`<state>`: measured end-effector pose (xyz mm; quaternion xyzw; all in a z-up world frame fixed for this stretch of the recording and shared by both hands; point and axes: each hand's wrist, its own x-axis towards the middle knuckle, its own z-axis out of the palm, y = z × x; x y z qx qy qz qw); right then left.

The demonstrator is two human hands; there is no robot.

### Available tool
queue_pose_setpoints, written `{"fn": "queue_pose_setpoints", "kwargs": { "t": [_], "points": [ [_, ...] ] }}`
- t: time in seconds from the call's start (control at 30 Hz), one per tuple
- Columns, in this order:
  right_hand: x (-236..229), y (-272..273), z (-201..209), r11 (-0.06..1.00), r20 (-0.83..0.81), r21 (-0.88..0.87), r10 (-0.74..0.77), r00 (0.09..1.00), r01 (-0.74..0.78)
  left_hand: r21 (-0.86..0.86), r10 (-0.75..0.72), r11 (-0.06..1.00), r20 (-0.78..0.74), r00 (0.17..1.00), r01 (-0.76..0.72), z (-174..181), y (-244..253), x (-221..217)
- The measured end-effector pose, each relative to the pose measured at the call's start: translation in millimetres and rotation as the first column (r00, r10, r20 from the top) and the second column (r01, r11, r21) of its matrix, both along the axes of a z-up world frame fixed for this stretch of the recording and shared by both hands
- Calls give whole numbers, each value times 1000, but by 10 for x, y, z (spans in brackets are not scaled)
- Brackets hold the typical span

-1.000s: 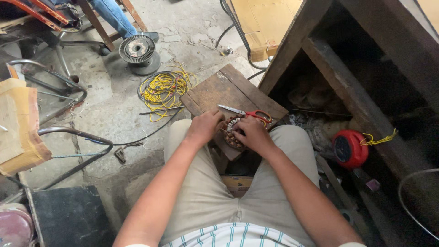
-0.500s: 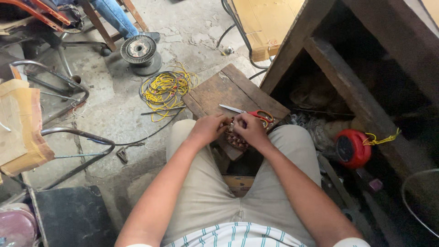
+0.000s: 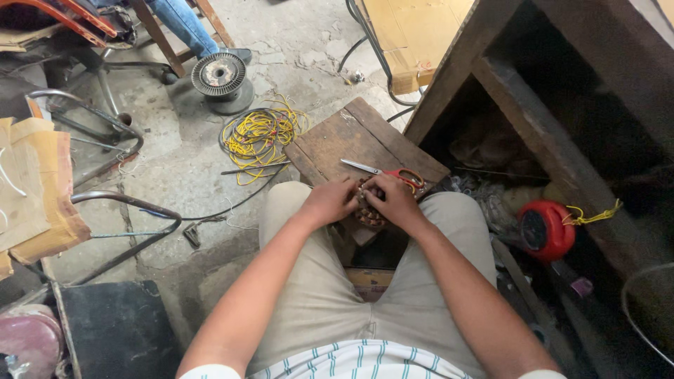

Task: The person sits on the floor and winds thin wire around a circular stator core, repeatedly pulling wire from a nearby pile, wrapping it around the core, and trimming excess with scissors. The task continues throughout the clip with the same repetitive winding and cutting motions.

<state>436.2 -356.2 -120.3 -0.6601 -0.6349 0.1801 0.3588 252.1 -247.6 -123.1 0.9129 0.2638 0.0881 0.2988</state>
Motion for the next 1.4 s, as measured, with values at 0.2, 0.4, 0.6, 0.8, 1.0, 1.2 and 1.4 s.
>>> {"fn": "queue_pose_setpoints", "kwargs": {
  "t": [0.2, 0.4, 0.6, 0.8, 1.0, 1.2, 1.4],
  "points": [
    [-15, -27, 1, 997, 192, -4, 75, 979, -75, -189, 39, 982, 76, 996, -24, -398, 161, 42],
    [-33, 23, -53, 996, 203, 73, 33, 979, -49, -130, -22, 990, 232, 973, 53, -458, 200, 26],
    [-89, 15, -32, 988, 98, 122, 82, 992, -94, 82, -136, 990, 299, 944, 117, -155, 80, 16],
    [-42, 35, 90, 994, -86, 93, -47, 995, 55, -150, 74, 988, 251, 965, -36, -323, 161, 51],
    [-63, -35, 110, 999, 260, -30, 50, 964, -44, -602, 218, 794, 416, 883, 87, -688, 274, 194],
    [-26, 7, 154, 975, 159, 223, -44, 986, 7, -406, 48, 909, 335, 941, 98, -387, 192, 71],
    [-92, -19, 201, 950, 89, 311, -58, 994, 27, 178, -188, 976, 424, 886, 122, -2, 42, 49]
  ]
}}
